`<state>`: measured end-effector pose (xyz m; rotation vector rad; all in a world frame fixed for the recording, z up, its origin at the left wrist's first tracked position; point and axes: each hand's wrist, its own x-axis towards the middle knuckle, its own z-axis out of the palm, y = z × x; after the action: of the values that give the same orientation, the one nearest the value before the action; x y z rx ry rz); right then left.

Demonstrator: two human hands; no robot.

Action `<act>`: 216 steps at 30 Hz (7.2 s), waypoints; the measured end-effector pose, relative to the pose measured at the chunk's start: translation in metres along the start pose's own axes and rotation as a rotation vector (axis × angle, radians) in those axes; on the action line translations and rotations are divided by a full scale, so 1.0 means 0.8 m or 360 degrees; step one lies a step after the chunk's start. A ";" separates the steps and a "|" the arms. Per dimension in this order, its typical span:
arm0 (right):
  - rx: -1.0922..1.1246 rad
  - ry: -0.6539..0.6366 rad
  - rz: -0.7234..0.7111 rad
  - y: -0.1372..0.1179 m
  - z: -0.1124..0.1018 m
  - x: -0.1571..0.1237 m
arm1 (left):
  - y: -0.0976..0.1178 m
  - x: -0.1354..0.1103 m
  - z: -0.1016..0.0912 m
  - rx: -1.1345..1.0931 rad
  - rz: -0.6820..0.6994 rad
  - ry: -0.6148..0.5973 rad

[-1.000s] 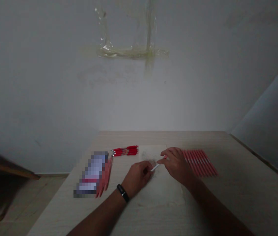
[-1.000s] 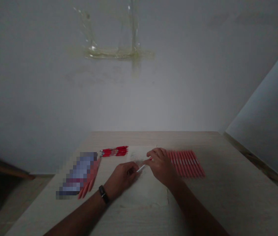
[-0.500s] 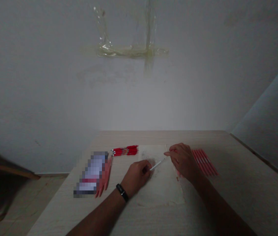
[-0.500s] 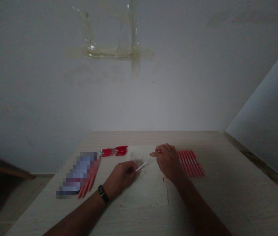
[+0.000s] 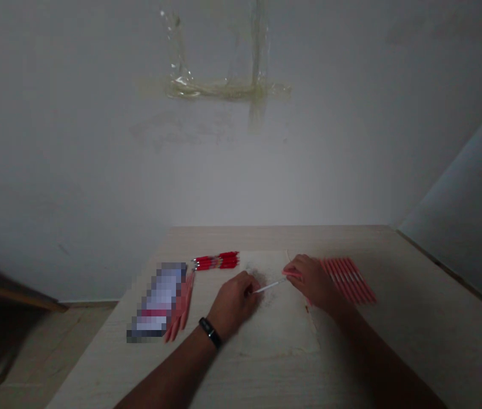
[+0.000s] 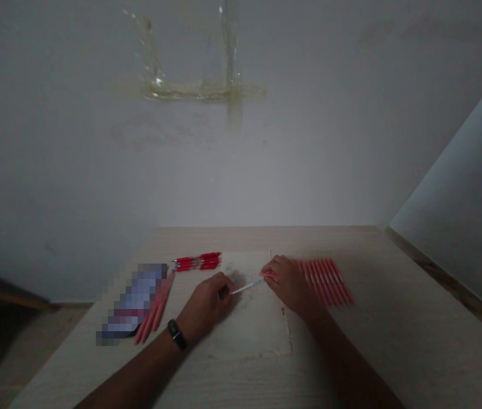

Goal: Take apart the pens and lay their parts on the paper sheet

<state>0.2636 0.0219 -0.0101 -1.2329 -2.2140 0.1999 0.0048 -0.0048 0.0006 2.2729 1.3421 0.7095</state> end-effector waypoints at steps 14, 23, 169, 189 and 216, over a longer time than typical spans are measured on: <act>0.0011 -0.0166 -0.0030 0.001 0.022 -0.004 | -0.006 -0.002 0.002 0.0007 0.0011 0.0035; -0.0030 -0.0116 -0.0032 0.003 0.015 -0.004 | -0.006 -0.003 0.003 0.0039 0.0005 0.0059; 0.0146 -0.0355 -0.0051 -0.011 -0.005 -0.009 | 0.000 -0.003 0.003 -0.0004 -0.0097 -0.0093; 0.0241 -0.0451 -0.0195 -0.042 -0.001 -0.004 | 0.005 -0.006 0.001 0.0067 0.0145 -0.0190; 0.0248 -0.0304 -0.0030 -0.045 0.011 -0.002 | -0.008 -0.001 0.007 -0.0029 0.0161 -0.0108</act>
<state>0.2333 0.0018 -0.0033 -1.1482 -2.3204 0.4912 0.0033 -0.0034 -0.0076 2.3418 1.1922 0.6681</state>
